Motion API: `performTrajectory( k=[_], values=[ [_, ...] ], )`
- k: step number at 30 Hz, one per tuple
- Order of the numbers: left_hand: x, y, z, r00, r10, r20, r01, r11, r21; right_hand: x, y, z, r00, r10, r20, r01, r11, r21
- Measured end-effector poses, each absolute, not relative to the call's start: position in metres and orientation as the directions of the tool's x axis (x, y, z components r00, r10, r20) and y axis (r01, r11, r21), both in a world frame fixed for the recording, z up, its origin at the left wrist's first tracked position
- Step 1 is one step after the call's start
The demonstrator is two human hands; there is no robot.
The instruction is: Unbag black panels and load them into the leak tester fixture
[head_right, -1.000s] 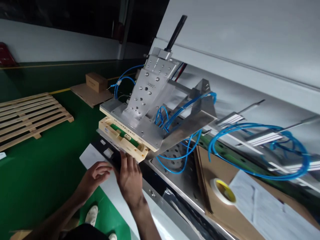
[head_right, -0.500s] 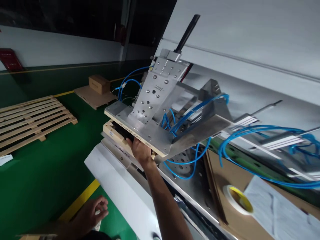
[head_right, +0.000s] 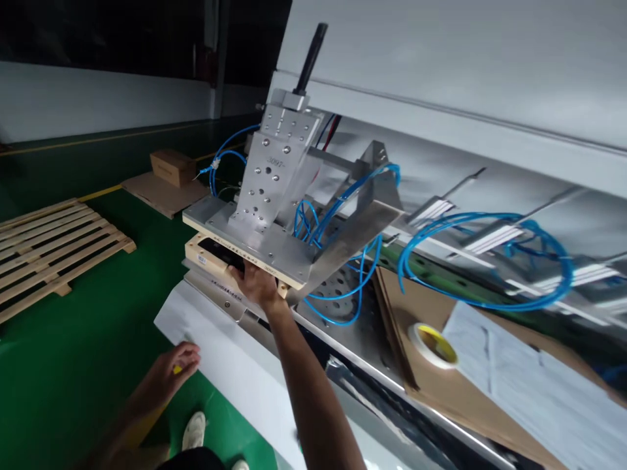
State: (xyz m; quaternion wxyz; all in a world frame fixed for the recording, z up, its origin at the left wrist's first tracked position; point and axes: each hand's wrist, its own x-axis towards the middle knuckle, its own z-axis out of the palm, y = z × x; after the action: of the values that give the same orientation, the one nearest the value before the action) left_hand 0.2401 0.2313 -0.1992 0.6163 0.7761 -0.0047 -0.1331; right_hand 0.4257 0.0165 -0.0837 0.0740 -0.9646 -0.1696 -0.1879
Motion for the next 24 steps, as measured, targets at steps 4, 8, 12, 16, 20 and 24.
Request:
performTrajectory(
  k=[4, 8, 12, 16, 20, 24],
  values=[
    [0.294, 0.234, -0.163, 0.979, -0.068, 0.191, -0.201, -0.429, 0.881, 0.387, 0.020, -0.103, 0.878, 0.181, 0.443, 0.217, -0.976, -0.031],
    [0.368, 0.232, -0.127, 0.807, -0.139, 0.574, -0.495, -0.689, 0.530, 0.361, 0.019, -0.122, 0.883, 0.142, 0.448, 0.172, -0.985, -0.028],
    [0.418, 0.228, -0.124, 0.801, -0.225, 0.555, -0.439, -0.851, 0.288, 0.359, 0.016, -0.125, 0.909, 0.144, 0.392, 0.189, -0.979, -0.076],
    [0.428, 0.233, -0.131, 0.792, -0.239, 0.561, -0.448, -0.853, 0.269, 0.356, 0.013, -0.116, 0.912, 0.191, 0.363, 0.247, -0.962, -0.116],
    [0.396, 0.239, -0.139, 0.766, -0.171, 0.619, -0.461, -0.818, 0.345, 0.303, 0.015, -0.119, 0.872, 0.163, 0.461, 0.284, -0.937, -0.206],
    [0.306, 0.223, -0.178, 0.736, -0.092, 0.671, -0.501, -0.740, 0.448, 0.192, 0.014, -0.142, 0.808, 0.278, 0.520, 0.502, -0.788, -0.358]
  ],
)
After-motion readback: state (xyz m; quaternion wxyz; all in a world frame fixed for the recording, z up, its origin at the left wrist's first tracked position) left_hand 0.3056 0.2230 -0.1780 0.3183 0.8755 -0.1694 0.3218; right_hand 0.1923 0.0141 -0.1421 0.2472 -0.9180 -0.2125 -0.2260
